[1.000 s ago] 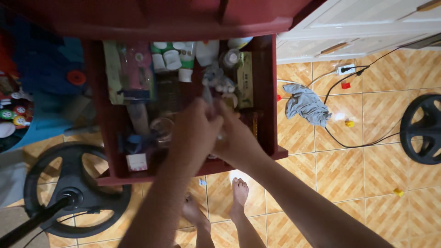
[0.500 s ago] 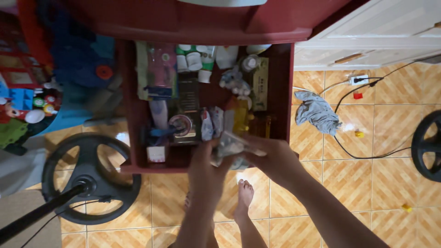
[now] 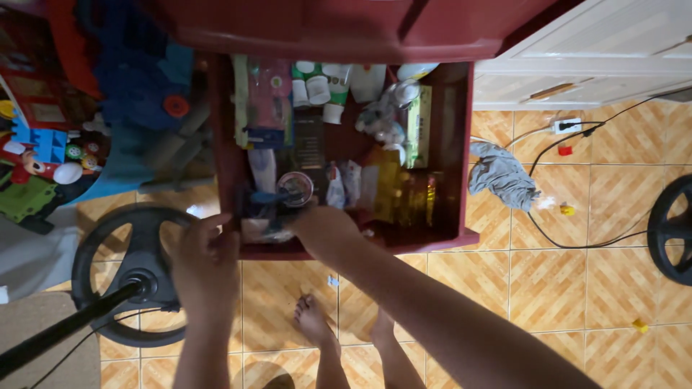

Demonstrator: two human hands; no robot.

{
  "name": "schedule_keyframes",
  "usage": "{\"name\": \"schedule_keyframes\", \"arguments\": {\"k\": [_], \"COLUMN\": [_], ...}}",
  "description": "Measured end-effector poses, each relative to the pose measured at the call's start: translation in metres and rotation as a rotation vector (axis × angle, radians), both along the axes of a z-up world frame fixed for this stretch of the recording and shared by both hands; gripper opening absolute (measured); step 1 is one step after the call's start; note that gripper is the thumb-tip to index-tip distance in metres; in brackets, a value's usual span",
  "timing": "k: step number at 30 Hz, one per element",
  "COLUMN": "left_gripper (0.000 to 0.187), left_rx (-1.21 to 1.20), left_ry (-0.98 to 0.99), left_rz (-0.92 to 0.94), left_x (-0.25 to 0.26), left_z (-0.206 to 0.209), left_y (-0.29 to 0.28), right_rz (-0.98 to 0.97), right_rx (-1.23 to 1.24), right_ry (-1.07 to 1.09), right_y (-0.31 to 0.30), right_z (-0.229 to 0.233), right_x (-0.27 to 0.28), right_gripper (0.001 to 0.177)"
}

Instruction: The person organizes various small packets and containers from the floor into an open red drawer. They pick up items one by one, including gold foil sachets and small boxes, and place them inside the drawer among other toiletries.

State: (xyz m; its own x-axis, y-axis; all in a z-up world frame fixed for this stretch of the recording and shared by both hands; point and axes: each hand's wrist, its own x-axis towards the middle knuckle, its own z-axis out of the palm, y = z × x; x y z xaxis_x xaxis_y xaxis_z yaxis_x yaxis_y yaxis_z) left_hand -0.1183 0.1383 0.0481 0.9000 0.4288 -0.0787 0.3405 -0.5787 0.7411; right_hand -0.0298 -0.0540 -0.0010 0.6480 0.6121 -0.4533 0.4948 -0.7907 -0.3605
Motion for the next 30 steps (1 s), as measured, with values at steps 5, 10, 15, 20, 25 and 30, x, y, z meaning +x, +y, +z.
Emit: {"name": "schedule_keyframes", "arguments": {"k": [5, 10, 15, 20, 25, 30], "left_gripper": [0.027, 0.045, 0.063, 0.072, 0.071, 0.068], "left_rx": [0.0, 0.199, 0.209, 0.185, 0.21, 0.231], "left_ry": [-0.067, -0.221, -0.16, -0.246, -0.222, -0.271], "left_rz": [0.018, -0.154, -0.221, -0.163, -0.105, -0.082], "left_x": [-0.001, 0.009, 0.024, 0.028, 0.013, -0.003], "left_z": [-0.008, -0.007, -0.003, -0.008, -0.021, -0.029], "left_y": [-0.008, 0.001, -0.01, -0.017, -0.022, -0.036], "right_rz": [-0.04, 0.098, -0.005, -0.561, -1.093, -0.727], "right_rx": [-0.12, -0.196, -0.045, 0.284, 0.301, 0.412], "right_ry": [0.131, 0.018, 0.174, 0.415, -0.047, -0.419], "right_y": [0.011, 0.01, 0.012, -0.058, -0.112, -0.112], "right_z": [-0.022, -0.022, -0.042, 0.019, 0.046, -0.005], "right_x": [0.013, 0.006, 0.017, 0.035, 0.079, 0.115], "right_gripper": [0.025, 0.015, 0.02, 0.052, 0.073, 0.071]}}
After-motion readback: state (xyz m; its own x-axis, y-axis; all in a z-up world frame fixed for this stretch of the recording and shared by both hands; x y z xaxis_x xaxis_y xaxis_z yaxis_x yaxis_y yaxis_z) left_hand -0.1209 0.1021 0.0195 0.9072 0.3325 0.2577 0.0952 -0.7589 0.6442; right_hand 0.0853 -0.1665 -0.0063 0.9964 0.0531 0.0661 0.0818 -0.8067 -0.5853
